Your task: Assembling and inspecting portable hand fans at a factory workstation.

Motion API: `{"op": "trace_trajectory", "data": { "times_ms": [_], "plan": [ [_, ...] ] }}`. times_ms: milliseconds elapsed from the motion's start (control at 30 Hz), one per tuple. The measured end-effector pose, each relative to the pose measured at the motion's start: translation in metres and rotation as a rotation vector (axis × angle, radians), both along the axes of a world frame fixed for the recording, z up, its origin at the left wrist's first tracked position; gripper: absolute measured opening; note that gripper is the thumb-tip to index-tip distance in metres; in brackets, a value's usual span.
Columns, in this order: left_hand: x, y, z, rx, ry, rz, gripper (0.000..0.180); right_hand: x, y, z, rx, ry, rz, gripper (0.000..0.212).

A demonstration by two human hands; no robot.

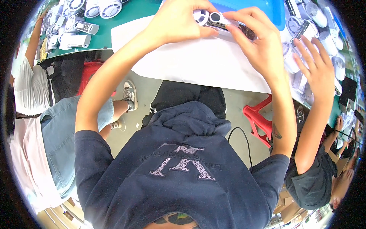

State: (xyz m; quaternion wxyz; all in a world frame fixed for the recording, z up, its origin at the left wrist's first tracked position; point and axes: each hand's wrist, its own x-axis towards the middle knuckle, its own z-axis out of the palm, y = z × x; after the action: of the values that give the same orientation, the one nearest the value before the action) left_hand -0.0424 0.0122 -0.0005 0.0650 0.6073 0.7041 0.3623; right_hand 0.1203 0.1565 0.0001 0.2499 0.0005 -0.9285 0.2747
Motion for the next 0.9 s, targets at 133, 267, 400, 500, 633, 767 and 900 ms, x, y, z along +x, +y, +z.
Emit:
{"op": "trace_trajectory", "data": {
  "times_ms": [133,267,400,500,633,767,900],
  "plan": [
    [0.005,0.001,0.003,-0.021,0.007,0.005,0.027,0.004,0.0,0.002,0.037,-0.034,-0.015,0.023],
    [0.005,0.002,-0.002,0.027,-0.024,0.009,0.031,0.0,0.002,0.001,0.055,-0.043,-0.012,0.023],
    [-0.006,0.0,-0.009,0.125,-0.014,-0.016,0.039,-0.012,0.001,0.003,0.141,-0.078,-0.032,0.026],
    [-0.011,-0.002,-0.007,0.082,-0.064,-0.001,0.033,-0.015,-0.003,0.003,0.185,-0.117,-0.066,0.024],
    [-0.012,0.0,-0.012,0.143,0.017,-0.038,0.03,-0.016,-0.011,0.032,0.233,-0.35,-0.157,0.033],
    [-0.001,-0.015,-0.019,0.301,0.254,0.008,0.027,-0.015,0.019,-0.03,-0.258,-0.089,0.12,0.034],
    [0.004,-0.025,-0.03,0.437,0.393,-0.053,0.029,0.004,-0.001,-0.036,-0.207,-0.226,0.002,0.051]
  ]
}}
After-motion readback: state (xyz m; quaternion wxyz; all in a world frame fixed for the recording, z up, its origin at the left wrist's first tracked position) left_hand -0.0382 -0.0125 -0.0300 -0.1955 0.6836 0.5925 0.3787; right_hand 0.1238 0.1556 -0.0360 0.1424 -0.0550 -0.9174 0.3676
